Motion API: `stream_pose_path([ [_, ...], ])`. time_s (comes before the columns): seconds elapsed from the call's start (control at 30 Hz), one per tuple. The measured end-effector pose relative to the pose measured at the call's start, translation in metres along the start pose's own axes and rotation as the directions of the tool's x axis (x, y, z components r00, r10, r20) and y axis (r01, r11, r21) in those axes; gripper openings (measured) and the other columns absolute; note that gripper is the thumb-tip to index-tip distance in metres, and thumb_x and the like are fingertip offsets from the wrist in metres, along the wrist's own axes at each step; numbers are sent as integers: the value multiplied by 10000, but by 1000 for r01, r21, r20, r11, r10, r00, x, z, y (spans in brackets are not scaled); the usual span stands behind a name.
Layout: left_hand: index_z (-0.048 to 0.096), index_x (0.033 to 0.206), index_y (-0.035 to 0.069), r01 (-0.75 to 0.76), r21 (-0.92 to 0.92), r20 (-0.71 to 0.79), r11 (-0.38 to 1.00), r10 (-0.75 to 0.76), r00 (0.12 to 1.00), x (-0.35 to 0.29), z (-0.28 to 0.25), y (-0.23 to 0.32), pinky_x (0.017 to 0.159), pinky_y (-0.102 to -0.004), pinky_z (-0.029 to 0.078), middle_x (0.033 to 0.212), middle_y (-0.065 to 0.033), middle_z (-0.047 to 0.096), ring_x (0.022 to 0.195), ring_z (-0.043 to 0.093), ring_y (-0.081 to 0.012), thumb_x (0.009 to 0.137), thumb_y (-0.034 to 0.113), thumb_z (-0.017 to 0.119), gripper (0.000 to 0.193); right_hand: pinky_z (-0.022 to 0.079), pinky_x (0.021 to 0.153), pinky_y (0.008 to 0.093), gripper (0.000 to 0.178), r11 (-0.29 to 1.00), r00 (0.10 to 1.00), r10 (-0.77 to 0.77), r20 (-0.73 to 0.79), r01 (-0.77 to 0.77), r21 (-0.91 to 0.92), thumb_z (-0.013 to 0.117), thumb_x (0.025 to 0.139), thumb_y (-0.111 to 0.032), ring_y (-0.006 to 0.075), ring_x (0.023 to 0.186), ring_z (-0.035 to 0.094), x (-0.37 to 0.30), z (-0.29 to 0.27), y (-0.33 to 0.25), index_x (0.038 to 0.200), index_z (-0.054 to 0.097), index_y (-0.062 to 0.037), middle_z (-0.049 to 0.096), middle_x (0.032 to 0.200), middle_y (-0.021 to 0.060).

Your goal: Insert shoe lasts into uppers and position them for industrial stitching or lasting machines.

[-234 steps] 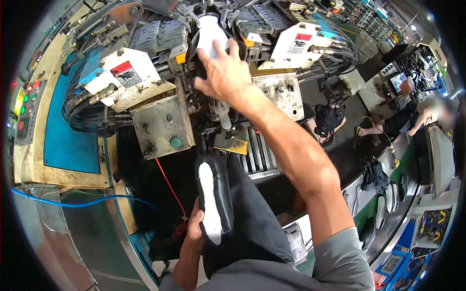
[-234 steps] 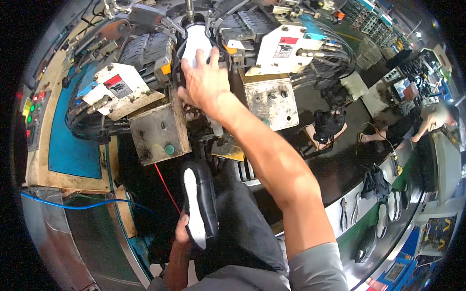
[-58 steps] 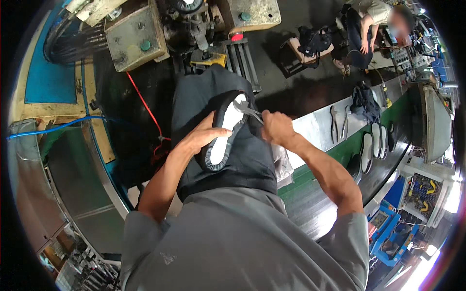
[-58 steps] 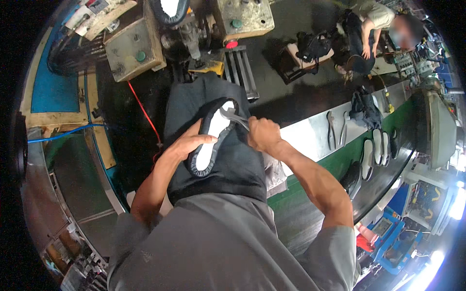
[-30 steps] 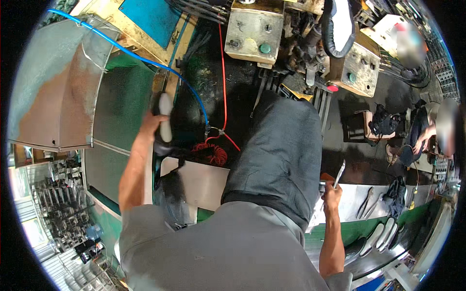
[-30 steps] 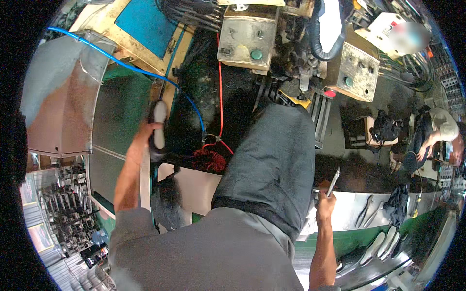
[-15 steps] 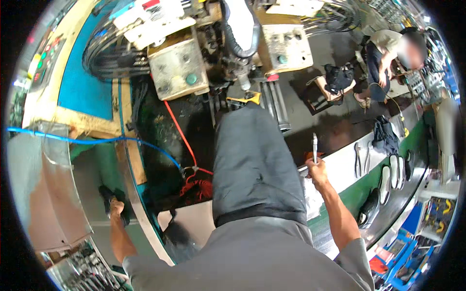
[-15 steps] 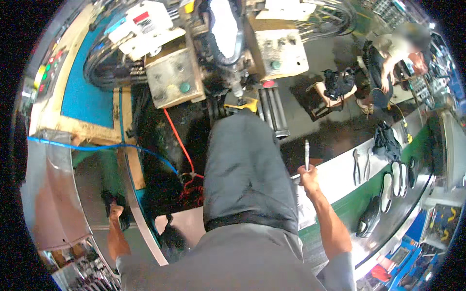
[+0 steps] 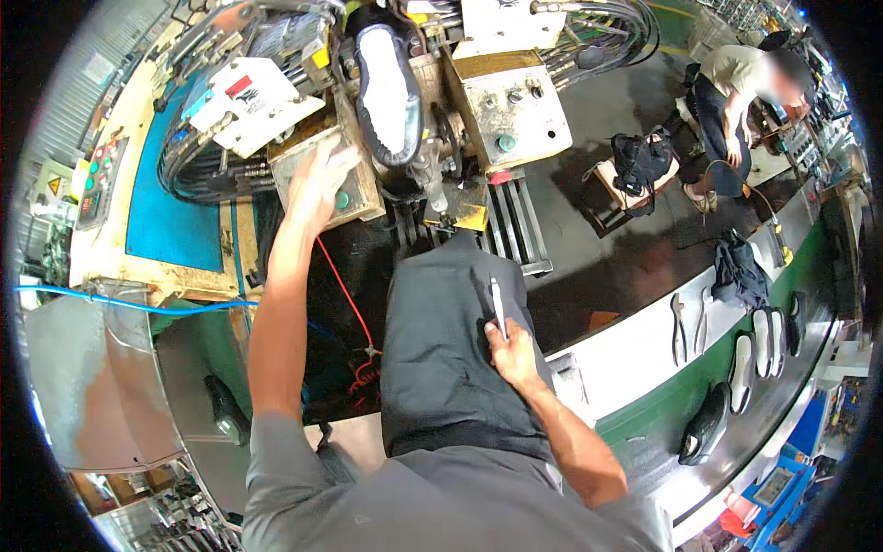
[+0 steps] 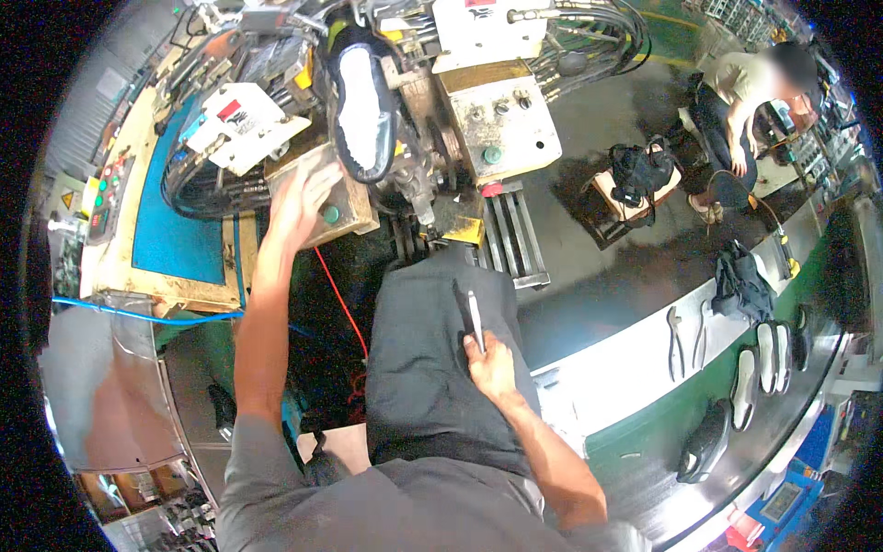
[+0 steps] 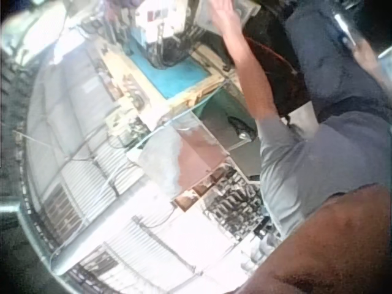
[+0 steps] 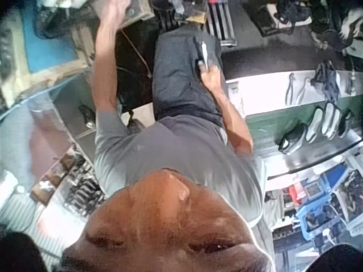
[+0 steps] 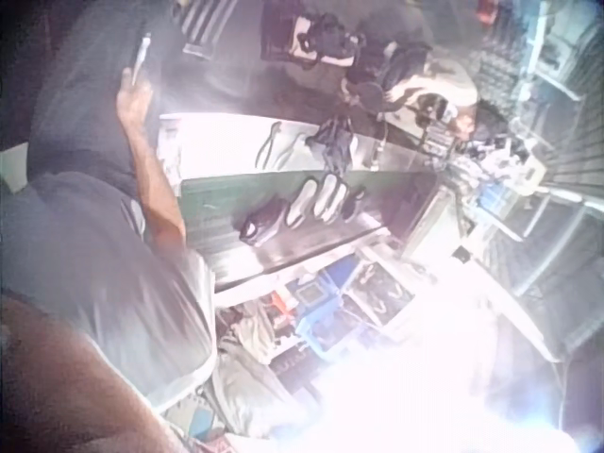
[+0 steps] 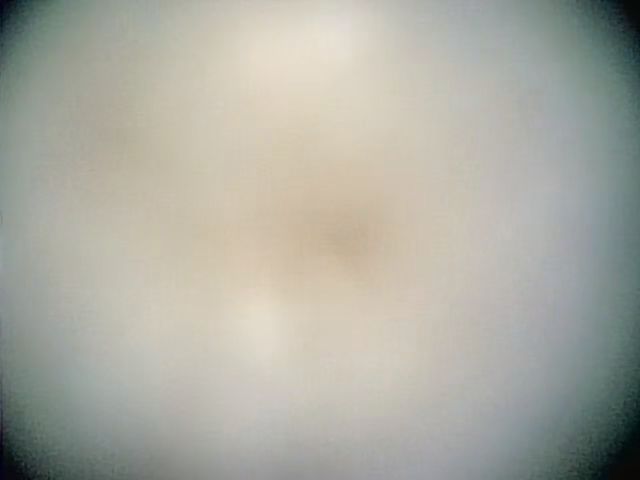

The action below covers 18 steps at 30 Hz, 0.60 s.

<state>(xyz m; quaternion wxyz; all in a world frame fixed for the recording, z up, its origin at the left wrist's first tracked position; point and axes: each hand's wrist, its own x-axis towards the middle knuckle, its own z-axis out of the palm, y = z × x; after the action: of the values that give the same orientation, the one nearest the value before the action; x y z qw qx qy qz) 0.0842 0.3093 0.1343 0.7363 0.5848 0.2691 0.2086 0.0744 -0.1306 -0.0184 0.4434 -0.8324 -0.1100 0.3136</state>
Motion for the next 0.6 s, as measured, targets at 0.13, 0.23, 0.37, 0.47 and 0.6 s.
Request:
stream_pose_path([
  [0.13,606,1528,72,209,-397,128,894,-172,977,78,63,30,1179,-480,483,1453,-139,710,1321,665,-277,1070,454,714,607,579,706,542,331,988,998,-6,-70,16,154,640,1084,-311,452,753,753,1,-11,5,1024,693,10,733,798,257],
  [0.23,627,1494,65,152,-331,30,931,-150,988,99,72,31,1135,-487,541,1443,-129,715,1273,698,-304,1041,393,743,571,581,641,494,297,951,996,69,-50,-51,304,625,1088,-255,363,643,747,5,-15,9,990,671,21,712,740,215],
  [0.37,565,1535,53,172,-286,63,943,-160,985,65,82,51,1088,-492,582,1406,-153,717,1239,715,-311,1099,388,661,558,571,591,453,316,940,996,62,-65,-37,339,619,1095,-243,303,586,727,10,-16,16,974,656,46,694,700,178],
  [0.47,506,1584,48,8,-263,126,965,26,992,11,80,37,1117,-483,566,1467,-140,677,1287,693,-291,1114,358,643,579,562,559,388,339,910,996,90,24,-92,404,594,1128,-261,205,557,683,5,-28,12,979,649,38,679,703,102],
  [0.6,264,1739,38,-9,-267,292,964,89,952,-96,102,8,1215,-433,467,1656,-154,513,1474,555,-287,1108,299,630,776,540,525,330,317,896,993,60,100,-98,434,585,1146,-256,157,546,624,-10,-53,1,1061,654,41,637,741,75],
])
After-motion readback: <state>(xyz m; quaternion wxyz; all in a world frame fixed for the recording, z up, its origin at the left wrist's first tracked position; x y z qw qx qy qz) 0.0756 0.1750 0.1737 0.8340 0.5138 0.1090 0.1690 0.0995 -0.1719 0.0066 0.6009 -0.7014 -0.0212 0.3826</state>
